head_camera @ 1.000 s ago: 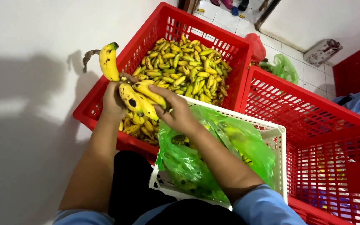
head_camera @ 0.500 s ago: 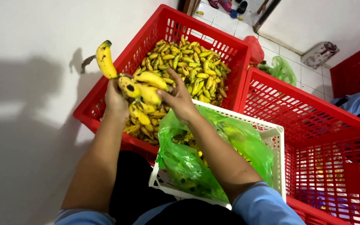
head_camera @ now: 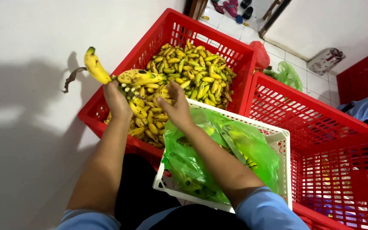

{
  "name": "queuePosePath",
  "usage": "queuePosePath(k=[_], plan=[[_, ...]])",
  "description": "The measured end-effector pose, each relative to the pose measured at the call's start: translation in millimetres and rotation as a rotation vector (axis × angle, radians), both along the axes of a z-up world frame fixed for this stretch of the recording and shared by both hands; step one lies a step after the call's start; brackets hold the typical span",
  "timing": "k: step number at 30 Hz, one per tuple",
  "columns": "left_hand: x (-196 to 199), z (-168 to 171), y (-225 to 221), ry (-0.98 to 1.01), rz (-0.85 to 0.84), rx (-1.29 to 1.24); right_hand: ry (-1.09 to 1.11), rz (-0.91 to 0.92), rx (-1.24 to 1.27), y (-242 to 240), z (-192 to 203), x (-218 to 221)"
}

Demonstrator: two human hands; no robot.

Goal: The person is separating bunches of bananas using a knife and placing the individual bananas or smaller clusters into a plastic bag.

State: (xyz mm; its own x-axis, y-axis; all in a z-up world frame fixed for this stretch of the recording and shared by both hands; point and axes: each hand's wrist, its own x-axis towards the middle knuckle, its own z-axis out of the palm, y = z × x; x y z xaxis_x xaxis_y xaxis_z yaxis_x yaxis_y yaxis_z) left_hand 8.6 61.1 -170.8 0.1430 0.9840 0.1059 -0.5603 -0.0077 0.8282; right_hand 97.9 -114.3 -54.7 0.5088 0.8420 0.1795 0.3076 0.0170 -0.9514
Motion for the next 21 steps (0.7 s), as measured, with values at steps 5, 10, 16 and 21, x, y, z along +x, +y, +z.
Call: queuePosePath(k=[5, 10, 16, 21], plan=[[-8.4, 79.0, -53.6, 0.127, -0.016, 0.098, -0.010, 0.101, 0.215, 4.4, 19.1, -4.2], [-4.4, 104.5, -77.1, 0.201, 0.084, 0.062, -0.116, -0.156, 0.177, 6.4, -9.6, -20.8], [-1.3, 99.2, -64.4, 0.117, 0.105, 0.010, -0.264, -0.179, 0.206, -7.3, -25.1, -3.7], [1.7, 77.4, -45.6, -0.283, -0.056, -0.291, -0.170, -0.263, -0.019, -12.5, -17.5, 14.8]])
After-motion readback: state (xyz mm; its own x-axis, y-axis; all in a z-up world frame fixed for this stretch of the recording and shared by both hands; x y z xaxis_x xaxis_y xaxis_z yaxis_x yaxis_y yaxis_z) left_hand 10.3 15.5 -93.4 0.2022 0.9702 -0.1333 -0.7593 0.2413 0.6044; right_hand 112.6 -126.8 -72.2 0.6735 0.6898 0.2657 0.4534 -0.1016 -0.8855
